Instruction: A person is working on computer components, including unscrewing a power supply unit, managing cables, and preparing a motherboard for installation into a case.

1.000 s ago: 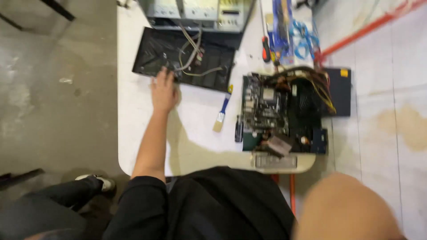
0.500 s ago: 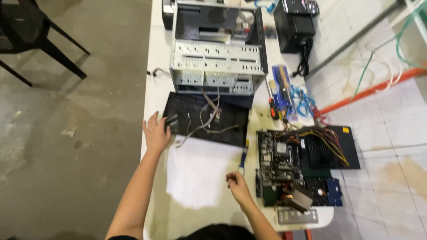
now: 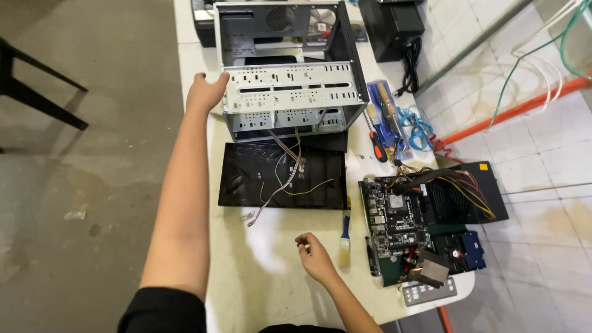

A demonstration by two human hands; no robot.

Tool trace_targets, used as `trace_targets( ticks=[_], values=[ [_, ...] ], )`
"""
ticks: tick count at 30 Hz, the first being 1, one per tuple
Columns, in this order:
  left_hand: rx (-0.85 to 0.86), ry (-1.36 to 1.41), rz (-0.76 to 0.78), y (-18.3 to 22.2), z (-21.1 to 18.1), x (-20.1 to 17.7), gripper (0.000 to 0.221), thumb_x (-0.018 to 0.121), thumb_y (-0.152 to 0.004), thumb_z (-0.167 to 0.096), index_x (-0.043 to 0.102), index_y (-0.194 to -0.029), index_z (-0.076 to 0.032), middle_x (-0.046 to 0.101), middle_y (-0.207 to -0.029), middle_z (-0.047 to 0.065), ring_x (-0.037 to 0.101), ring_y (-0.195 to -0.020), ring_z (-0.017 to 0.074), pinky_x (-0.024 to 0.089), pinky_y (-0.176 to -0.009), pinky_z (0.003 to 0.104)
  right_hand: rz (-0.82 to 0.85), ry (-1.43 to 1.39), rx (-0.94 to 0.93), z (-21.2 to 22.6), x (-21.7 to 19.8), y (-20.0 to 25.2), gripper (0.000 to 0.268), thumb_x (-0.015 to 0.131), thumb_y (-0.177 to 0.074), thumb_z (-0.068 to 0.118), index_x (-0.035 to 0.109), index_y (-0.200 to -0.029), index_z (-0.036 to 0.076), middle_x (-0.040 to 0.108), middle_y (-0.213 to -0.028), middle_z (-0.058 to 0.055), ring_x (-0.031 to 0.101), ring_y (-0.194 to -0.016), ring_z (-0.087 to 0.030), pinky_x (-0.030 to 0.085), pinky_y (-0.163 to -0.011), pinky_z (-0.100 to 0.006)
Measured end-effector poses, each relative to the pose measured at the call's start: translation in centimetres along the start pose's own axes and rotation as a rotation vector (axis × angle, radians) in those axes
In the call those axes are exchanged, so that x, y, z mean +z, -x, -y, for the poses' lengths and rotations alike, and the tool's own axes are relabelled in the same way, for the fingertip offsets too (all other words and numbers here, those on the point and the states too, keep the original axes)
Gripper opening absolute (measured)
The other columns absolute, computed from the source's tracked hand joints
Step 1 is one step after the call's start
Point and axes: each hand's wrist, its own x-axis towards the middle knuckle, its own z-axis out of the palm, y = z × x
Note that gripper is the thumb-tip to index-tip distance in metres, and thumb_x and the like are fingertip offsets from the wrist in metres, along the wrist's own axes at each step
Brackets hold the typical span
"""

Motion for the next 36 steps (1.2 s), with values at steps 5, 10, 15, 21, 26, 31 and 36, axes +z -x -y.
trace_targets(
  ticks=[5, 10, 15, 21, 26, 31, 36],
  values=[
    [-0.106, 0.022, 0.030, -5.5, -1.4, 2.8, 0.097, 0.051, -0.088, -0.071, 0.027, -0.158, -0.008, 0.047, -0.156, 0.008, 0.050, -0.139, 0.0304, 0.045, -0.106, 0.049, -0.132, 0.630, -0.261, -2.6, 2.2, -1.8, 0.040, 0.057, -0.098, 0.025, 0.054, -0.136, 0.012, 0.047, -0.143, -0.017, 0.044, -0.134, -0.035, 0.039, -0.109, -0.055],
    [-0.070, 0.065, -0.020, -16.3, 2.3, 8.1, 0.086, 0.052, -0.078, -0.060, 0.057, -0.136, 0.003, 0.063, -0.136, 0.021, 0.060, -0.126, 0.0382, 0.047, -0.104, 0.043, -0.361, 0.886, -0.672, -8.9, 4.7, -2.4, 0.064, 0.043, -0.102, 0.046, 0.038, -0.159, 0.017, 0.024, -0.168, -0.018, 0.021, -0.154, -0.038, 0.009, -0.124, -0.056],
    [-0.073, 0.134, -0.070, -14.8, 0.2, 6.9, 0.087, 0.047, -0.086, -0.070, 0.049, -0.143, -0.004, 0.058, -0.143, 0.014, 0.057, -0.129, 0.0350, 0.045, -0.106, 0.046, -0.308, 0.737, -0.574, -8.3, 4.7, -2.0, 0.059, 0.048, -0.099, 0.044, 0.047, -0.153, 0.019, 0.028, -0.166, -0.016, 0.022, -0.154, -0.034, 0.008, -0.123, -0.055],
    [-0.085, 0.086, -0.085, -14.4, 0.5, 6.9, 0.057, 0.037, -0.093, -0.031, 0.046, -0.145, -0.008, 0.057, -0.143, 0.011, 0.057, -0.126, 0.0345, 0.048, -0.102, 0.047, -0.257, 0.754, -0.506, -8.5, 4.7, -2.6, 0.061, 0.045, -0.099, 0.046, 0.043, -0.155, 0.021, 0.021, -0.169, -0.012, 0.015, -0.156, -0.029, 0.003, -0.125, -0.051],
    [-0.010, 0.039, -0.209, -13.8, 3.4, 7.9, 0.044, 0.040, -0.096, -0.030, 0.060, -0.127, -0.005, 0.065, -0.129, 0.018, 0.063, -0.114, 0.0411, 0.050, -0.097, 0.051, -0.314, 0.709, -0.570, -8.2, 4.5, -2.3, 0.055, 0.048, -0.098, 0.042, 0.052, -0.148, 0.019, 0.030, -0.166, -0.013, 0.023, -0.154, -0.031, 0.009, -0.124, -0.052],
    [0.102, -0.054, -0.290, -13.0, 7.6, 8.0, 0.046, 0.042, -0.095, -0.033, 0.064, -0.117, 0.001, 0.066, -0.121, 0.027, 0.061, -0.111, 0.0505, 0.046, -0.095, 0.057, -0.336, 0.676, -0.590, -7.5, 4.2, -1.8, 0.055, 0.052, -0.097, 0.039, 0.051, -0.148, 0.017, 0.029, -0.167, -0.013, 0.023, -0.154, -0.031, 0.010, -0.124, -0.052],
    [0.078, -0.075, -0.192, -8.0, 6.8, 5.9, 0.047, 0.039, -0.095, -0.034, 0.062, -0.121, -0.002, 0.065, -0.126, 0.025, 0.060, -0.115, 0.0472, 0.046, -0.097, 0.056, -0.362, 0.682, -0.617, -8.0, 4.3, -1.9, 0.056, 0.051, -0.097, 0.039, 0.049, -0.148, 0.018, 0.032, -0.165, -0.012, 0.025, -0.153, -0.032, 0.011, -0.124, -0.053]
  ],
)
